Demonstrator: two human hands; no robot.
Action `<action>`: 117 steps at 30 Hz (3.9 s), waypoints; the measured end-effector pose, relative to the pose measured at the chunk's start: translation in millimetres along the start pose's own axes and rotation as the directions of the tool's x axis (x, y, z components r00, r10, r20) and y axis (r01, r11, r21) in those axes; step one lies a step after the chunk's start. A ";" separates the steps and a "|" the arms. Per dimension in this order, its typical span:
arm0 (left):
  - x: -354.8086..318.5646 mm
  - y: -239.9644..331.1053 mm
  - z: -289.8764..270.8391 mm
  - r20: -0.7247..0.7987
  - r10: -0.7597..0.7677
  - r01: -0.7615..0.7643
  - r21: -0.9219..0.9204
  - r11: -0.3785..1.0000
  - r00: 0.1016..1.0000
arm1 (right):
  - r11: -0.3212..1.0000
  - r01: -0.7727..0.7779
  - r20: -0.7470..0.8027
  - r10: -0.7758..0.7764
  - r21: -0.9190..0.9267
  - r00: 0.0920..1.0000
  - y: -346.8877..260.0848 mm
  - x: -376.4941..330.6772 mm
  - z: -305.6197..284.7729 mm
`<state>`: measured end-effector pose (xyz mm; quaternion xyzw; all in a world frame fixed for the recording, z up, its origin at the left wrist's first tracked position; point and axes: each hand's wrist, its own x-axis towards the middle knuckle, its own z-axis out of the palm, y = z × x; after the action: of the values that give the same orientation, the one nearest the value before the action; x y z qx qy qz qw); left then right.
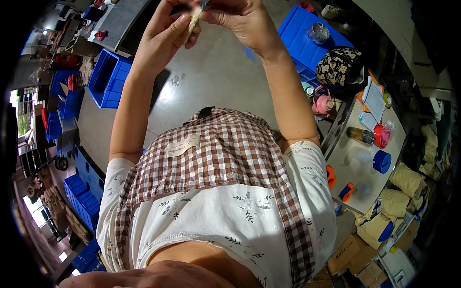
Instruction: The person folds a piece of light-colored fabric, then uses a black utility knife to cut a strip of tape. They apply the tape to the folded fabric and place the item into a clear plastic bag, sealing it.
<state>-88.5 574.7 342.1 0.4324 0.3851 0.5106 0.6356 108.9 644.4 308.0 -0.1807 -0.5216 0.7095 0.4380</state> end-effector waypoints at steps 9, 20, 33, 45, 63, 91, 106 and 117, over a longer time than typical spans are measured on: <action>-14.1 19.6 34.9 -0.065 0.219 -0.166 0.457 0.874 0.973 | 0.988 0.078 0.018 -0.076 -0.134 0.997 -7.4 6.9 -5.6; 6.7 -2.5 16.8 -0.101 0.391 -0.326 0.386 0.863 0.915 | 0.981 -0.036 -0.106 0.016 -0.190 0.994 -16.9 -5.4 9.8; 0.1 -0.8 25.7 -0.208 0.279 -0.215 0.282 0.935 0.938 | 0.238 0.298 0.094 -0.615 -0.924 0.783 -47.7 -19.3 36.9; 5.2 -4.9 16.5 -0.195 0.328 -0.215 0.442 0.871 0.924 | 0.193 0.351 0.175 -0.595 -0.916 0.784 -40.5 -16.5 44.2; -9.1 -13.7 0.2 -0.139 0.082 -0.104 -0.159 0.982 0.987 | 0.437 0.073 -0.092 -0.345 -0.896 0.934 -46.3 -12.0 26.9; -3.7 -3.8 2.4 -0.136 0.068 -0.071 -0.011 0.997 0.988 | 0.785 0.034 -0.050 -0.083 -0.618 0.995 -52.6 -4.2 12.6; 7.5 -14.4 -6.7 0.354 -0.032 0.131 -0.258 0.957 0.935 | 0.947 -0.011 0.015 0.017 -0.321 1.000 -18.6 3.7 -13.0; -19.8 -0.9 28.2 -0.121 0.267 -0.206 0.368 0.907 0.956 | 0.609 0.259 0.079 -0.306 -0.750 0.949 -33.0 -1.7 12.3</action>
<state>-65.5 550.8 351.5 0.5377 0.4671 0.5416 0.4464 115.3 638.3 342.0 -0.2812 -0.7766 0.3464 0.4449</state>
